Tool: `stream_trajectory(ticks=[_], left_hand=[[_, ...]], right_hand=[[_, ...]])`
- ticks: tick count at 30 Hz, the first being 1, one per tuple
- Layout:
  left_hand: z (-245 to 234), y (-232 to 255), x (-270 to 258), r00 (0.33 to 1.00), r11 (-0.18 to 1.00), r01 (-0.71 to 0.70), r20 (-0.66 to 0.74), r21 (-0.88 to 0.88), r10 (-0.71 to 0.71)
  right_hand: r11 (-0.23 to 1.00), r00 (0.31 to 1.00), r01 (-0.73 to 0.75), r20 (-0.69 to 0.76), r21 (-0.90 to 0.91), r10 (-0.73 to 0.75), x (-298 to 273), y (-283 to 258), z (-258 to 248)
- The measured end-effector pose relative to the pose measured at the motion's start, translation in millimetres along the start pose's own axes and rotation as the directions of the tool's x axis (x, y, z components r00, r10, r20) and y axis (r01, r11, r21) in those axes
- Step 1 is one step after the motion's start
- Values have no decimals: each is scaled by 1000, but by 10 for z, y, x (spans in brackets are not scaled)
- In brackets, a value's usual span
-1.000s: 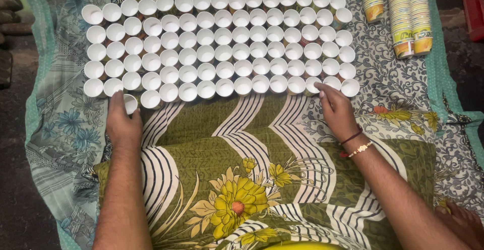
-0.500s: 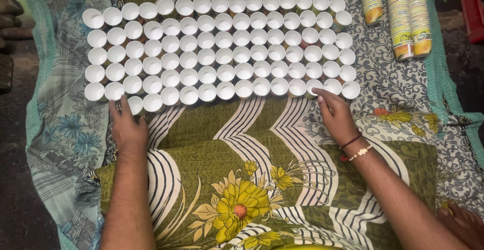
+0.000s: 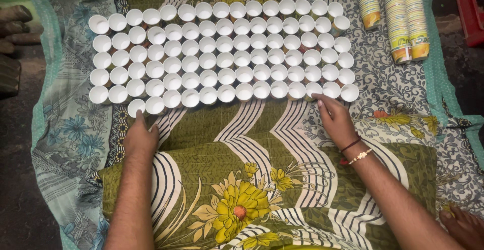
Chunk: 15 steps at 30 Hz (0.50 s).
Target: The person arranges white paper cups in neat rows on a patterned cloth on the floor. They repeatedly pick up cups from stacks and place them into the grid, adjusting positions to maintain alignment.
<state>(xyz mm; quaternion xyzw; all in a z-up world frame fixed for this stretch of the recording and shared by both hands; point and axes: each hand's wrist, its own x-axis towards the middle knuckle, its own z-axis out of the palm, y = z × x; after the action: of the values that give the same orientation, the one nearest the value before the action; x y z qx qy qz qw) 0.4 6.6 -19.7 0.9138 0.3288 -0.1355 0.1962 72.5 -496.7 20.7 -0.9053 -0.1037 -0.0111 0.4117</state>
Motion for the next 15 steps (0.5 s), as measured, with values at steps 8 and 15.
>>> stream_trajectory(ticks=[8, 15], left_hand=[[76, -77, 59, 998, 997, -17, -61, -71, 13], [-2, 11, 9, 999, 999, 6, -38, -49, -7]], right_hand=[[1000, 1000, 23, -6, -14, -23, -19, -32, -23], [999, 999, -43, 0, -22, 43, -3, -23, -7]])
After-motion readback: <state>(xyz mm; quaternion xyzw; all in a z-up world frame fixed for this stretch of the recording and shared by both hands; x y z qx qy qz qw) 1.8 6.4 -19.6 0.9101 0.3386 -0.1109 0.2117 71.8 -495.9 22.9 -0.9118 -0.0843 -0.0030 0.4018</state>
